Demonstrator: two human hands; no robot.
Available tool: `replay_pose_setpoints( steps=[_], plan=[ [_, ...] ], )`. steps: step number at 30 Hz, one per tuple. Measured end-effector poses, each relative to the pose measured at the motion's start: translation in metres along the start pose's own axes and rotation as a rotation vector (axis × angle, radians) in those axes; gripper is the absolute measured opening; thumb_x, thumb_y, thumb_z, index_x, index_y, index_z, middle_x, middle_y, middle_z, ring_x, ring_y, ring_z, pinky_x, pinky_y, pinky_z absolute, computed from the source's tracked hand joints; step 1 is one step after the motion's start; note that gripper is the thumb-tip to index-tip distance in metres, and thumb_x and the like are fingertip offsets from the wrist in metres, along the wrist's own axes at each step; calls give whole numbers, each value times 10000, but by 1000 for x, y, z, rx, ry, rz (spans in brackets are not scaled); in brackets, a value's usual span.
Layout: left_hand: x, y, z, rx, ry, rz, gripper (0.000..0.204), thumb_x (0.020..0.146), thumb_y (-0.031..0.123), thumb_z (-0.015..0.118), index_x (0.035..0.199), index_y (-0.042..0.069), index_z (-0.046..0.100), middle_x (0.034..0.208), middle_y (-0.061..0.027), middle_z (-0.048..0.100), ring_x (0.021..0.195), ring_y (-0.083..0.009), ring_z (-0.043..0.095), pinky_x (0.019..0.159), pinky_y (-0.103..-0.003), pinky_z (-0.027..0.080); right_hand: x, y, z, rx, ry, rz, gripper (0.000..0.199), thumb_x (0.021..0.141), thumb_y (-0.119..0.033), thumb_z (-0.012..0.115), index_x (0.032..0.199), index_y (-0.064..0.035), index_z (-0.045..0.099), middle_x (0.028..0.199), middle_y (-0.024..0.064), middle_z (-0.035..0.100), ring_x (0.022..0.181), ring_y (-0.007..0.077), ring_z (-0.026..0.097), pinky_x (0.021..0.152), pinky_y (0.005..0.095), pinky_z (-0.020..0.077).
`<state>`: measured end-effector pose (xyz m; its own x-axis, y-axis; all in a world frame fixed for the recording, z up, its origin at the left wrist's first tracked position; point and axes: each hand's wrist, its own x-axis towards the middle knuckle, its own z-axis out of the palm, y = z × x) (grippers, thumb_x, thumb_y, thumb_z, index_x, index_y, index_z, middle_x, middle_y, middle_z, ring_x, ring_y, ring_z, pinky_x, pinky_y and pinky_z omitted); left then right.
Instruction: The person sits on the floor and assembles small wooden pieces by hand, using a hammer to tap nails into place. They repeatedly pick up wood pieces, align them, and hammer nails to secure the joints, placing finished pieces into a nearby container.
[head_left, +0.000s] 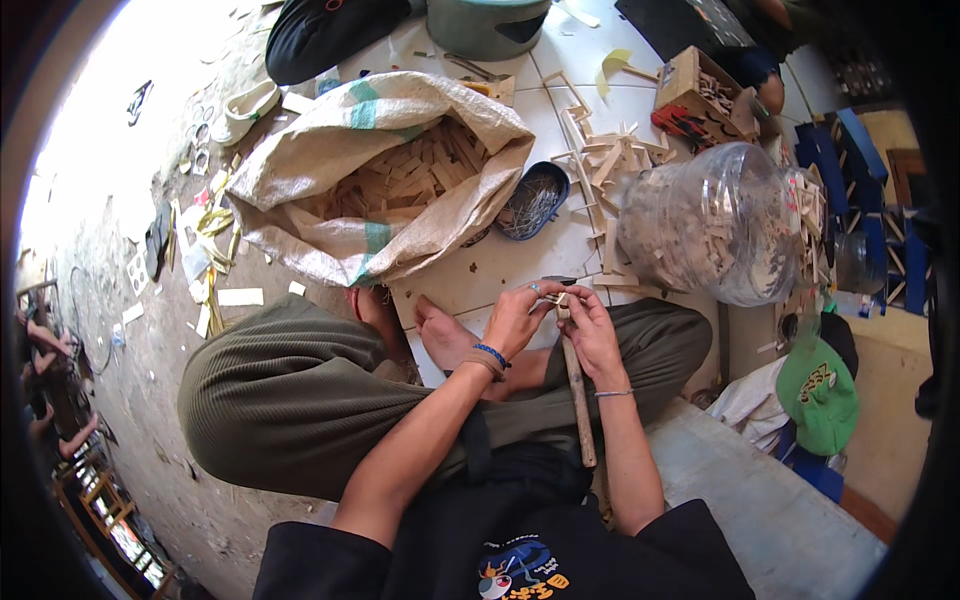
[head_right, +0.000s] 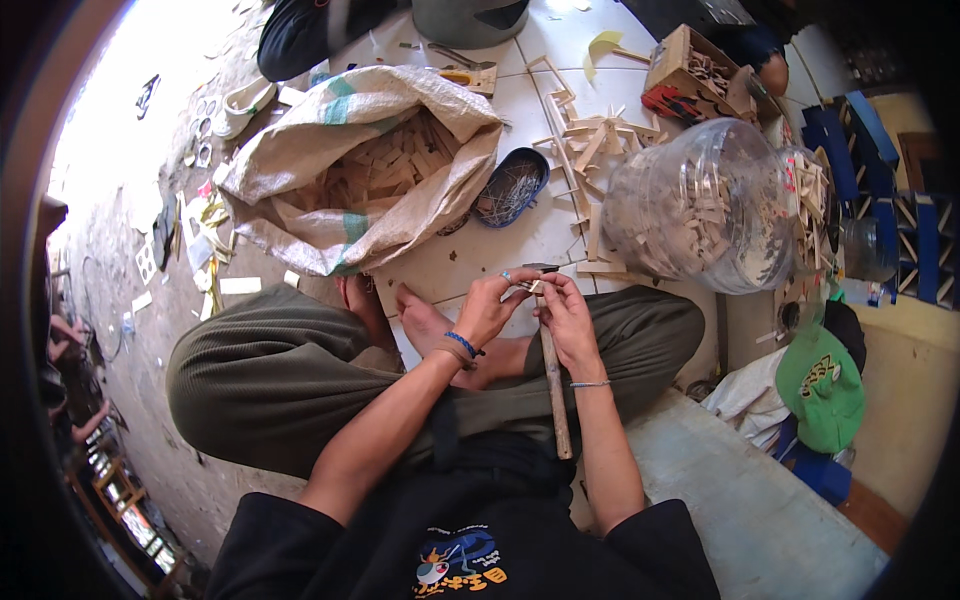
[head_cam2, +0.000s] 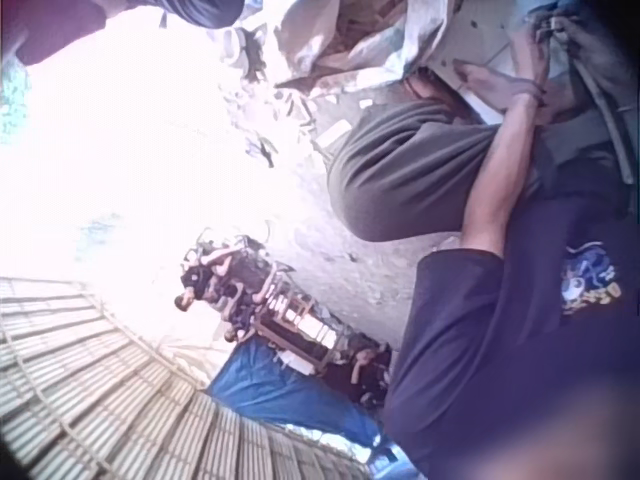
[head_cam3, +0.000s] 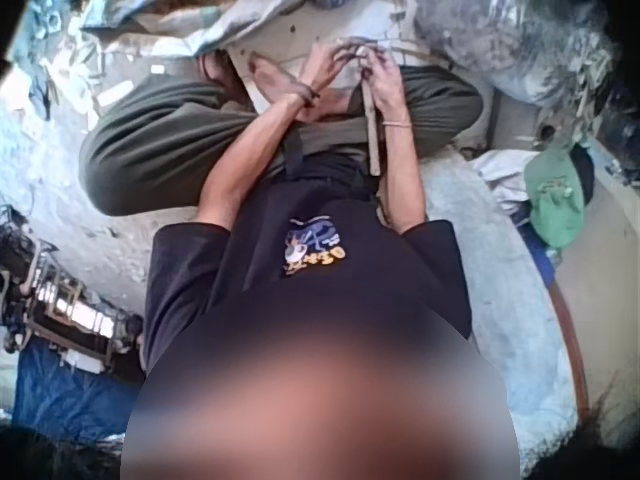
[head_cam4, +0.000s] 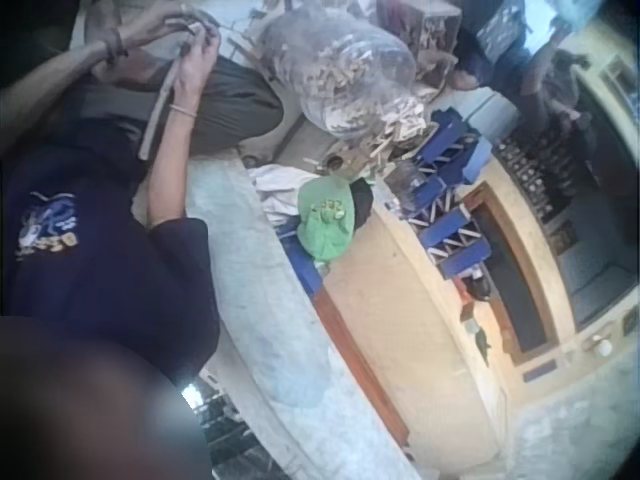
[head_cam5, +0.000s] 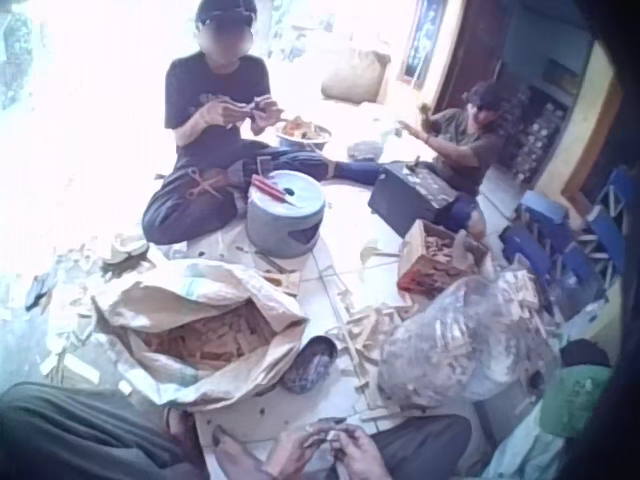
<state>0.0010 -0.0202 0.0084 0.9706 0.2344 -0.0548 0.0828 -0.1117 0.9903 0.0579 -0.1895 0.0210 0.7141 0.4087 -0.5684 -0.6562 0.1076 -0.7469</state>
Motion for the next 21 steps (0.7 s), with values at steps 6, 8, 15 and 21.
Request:
replay_pose_setpoints(
  steps=[6,8,15,21],
  plan=[
    [1,-1,0,27,1,12,308,926,10,717,1227,68,741,1202,-162,761,1129,-350,730,945,-400,580,-1,-3,-2,-54,-7,8,176,1120,-201,565,1275,-126,602,1168,-17,639,1008,65,594,842,271,526],
    [1,0,0,22,-2,2,312,923,7,716,1228,70,740,1204,-159,761,1129,-349,730,948,-401,581,-2,-3,-3,-54,-22,3,171,1121,-204,563,1269,-127,605,1164,-19,635,1019,67,589,846,275,526],
    [-1,-1,1,35,-5,22,311,923,11,715,1226,78,742,1219,-151,757,1133,-350,727,952,-401,586,-2,1,-6,-75,5,-4,162,1119,-195,566,1256,-121,609,1147,-17,634,1005,67,589,820,263,534],
    [-2,-9,2,-5,4,1,299,930,25,717,1218,96,748,1216,-155,755,1099,-355,734,927,-403,593,0,0,-1,-153,43,-16,151,1111,-172,579,1237,-98,617,1101,-10,643,876,55,599,753,232,548]
  ],
)
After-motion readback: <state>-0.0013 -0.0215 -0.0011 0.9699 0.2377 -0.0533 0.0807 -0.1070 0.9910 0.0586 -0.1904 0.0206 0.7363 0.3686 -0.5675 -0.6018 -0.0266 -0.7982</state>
